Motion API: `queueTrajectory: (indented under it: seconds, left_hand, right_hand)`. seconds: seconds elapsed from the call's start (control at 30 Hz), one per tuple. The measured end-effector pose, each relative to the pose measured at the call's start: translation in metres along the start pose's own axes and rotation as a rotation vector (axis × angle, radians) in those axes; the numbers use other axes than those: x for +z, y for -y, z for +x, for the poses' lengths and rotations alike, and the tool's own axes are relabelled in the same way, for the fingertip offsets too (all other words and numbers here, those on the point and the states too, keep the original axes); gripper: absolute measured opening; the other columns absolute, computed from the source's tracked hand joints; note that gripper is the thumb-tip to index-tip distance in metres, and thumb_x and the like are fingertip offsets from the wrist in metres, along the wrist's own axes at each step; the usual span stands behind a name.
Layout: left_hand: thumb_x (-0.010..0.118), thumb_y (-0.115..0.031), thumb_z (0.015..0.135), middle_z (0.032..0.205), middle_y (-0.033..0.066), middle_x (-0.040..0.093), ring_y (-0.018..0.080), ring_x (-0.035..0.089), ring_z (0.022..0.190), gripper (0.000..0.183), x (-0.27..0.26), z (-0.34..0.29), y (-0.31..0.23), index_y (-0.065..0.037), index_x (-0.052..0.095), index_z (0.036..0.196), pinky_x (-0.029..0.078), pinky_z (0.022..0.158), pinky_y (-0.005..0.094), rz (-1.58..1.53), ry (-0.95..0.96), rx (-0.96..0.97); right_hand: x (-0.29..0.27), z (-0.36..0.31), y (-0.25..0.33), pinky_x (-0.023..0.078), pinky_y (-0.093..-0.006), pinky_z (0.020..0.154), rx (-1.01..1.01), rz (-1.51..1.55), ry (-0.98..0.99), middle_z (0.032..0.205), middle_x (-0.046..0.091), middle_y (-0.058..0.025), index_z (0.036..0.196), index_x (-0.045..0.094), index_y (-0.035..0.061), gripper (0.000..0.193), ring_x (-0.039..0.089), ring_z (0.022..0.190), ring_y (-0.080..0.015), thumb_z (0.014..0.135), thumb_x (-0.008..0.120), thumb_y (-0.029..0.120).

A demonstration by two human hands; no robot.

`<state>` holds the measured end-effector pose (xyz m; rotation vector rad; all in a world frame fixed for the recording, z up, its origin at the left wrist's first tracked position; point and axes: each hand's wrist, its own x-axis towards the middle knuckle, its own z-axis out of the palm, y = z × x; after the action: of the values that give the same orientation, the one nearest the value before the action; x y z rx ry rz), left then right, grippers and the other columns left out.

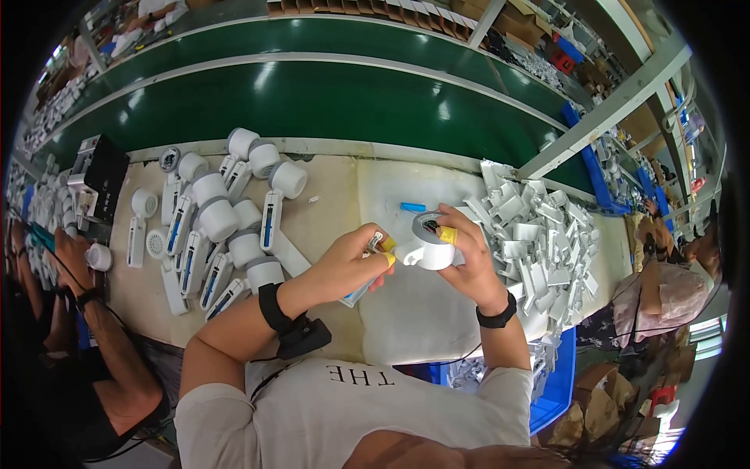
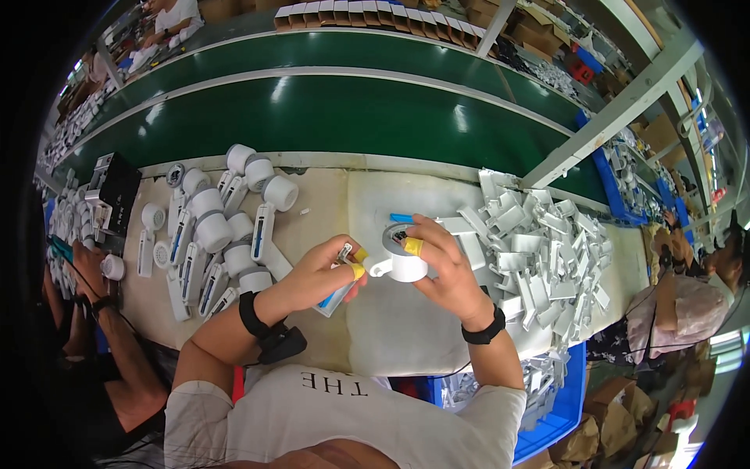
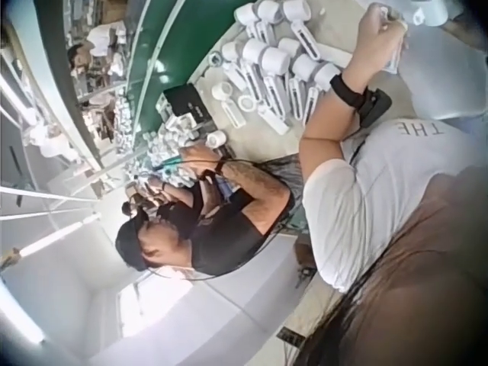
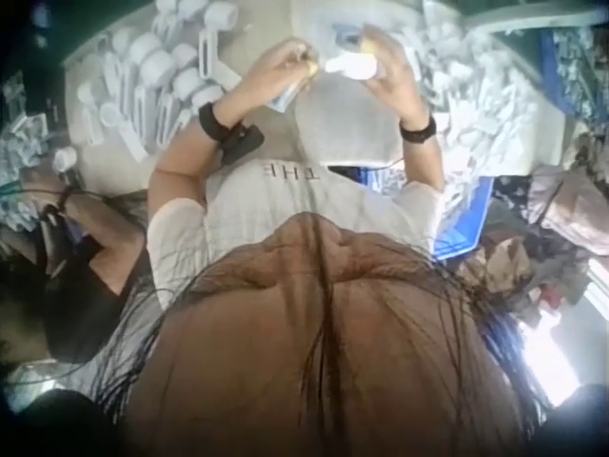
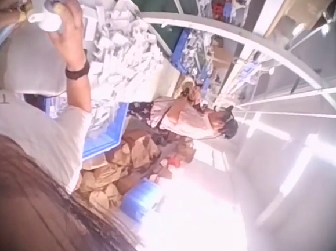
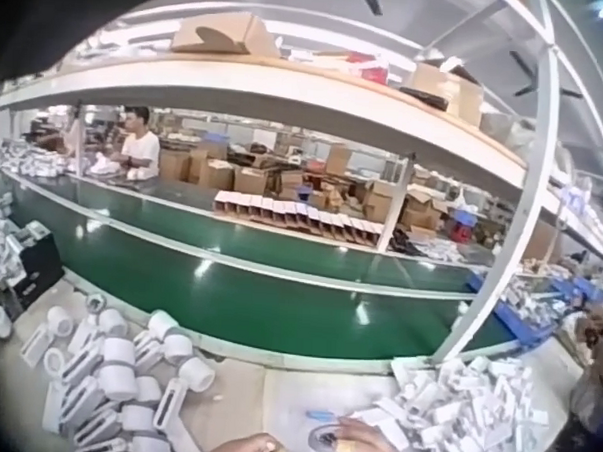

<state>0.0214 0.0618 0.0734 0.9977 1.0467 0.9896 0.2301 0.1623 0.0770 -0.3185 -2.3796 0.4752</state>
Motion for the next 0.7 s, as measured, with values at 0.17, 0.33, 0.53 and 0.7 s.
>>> queueTrajectory:
  seconds: [0.17,0.33,0.53,0.7]
  left_hand:
    - [0.051,-0.009,0.079,0.073,0.0060,0.057,0.0110,0.054,0.057,0.016,-0.003,0.001,0.009,0.000,0.047,0.091,0.044,0.051,0.0259,0.275,-0.081,0.142]
    - [0.058,-0.013,0.072,0.066,0.0116,0.057,0.0184,0.055,0.053,0.025,-0.006,0.000,0.002,0.001,0.048,0.090,0.044,0.051,0.0310,0.632,-0.067,0.246]
    - [0.058,-0.016,0.071,0.069,0.0186,0.058,0.0351,0.058,0.064,0.030,-0.001,0.004,0.012,0.002,0.047,0.091,0.044,0.057,0.0400,0.798,-0.054,0.189]
    - [0.059,-0.014,0.070,0.069,0.0184,0.057,0.0328,0.057,0.063,0.030,0.004,0.003,0.016,0.002,0.047,0.092,0.045,0.057,0.0372,0.901,0.001,0.186]
  right_hand:
    - [-0.005,0.004,0.004,0.042,-0.0419,0.092,-0.069,-0.122,0.095,0.114,0.048,-0.0115,0.114,0.045,0.0103,0.064,0.048,0.111,-0.0348,0.058,0.075,-0.003]
    - [-0.014,0.015,0.016,0.042,-0.0407,0.090,0.298,0.411,0.160,0.116,0.049,-0.0115,0.116,0.049,0.0081,0.059,0.049,0.108,-0.0325,0.063,0.076,0.007]
    - [-0.025,0.038,0.027,0.042,-0.0373,0.087,0.244,0.208,0.453,0.116,0.049,-0.0143,0.116,0.051,0.0051,0.051,0.047,0.107,-0.0325,0.071,0.071,0.018]
    - [-0.019,0.030,0.023,0.041,-0.0360,0.087,0.257,0.164,0.519,0.117,0.047,-0.0156,0.119,0.048,0.0035,0.051,0.047,0.106,-0.0322,0.076,0.066,0.024]
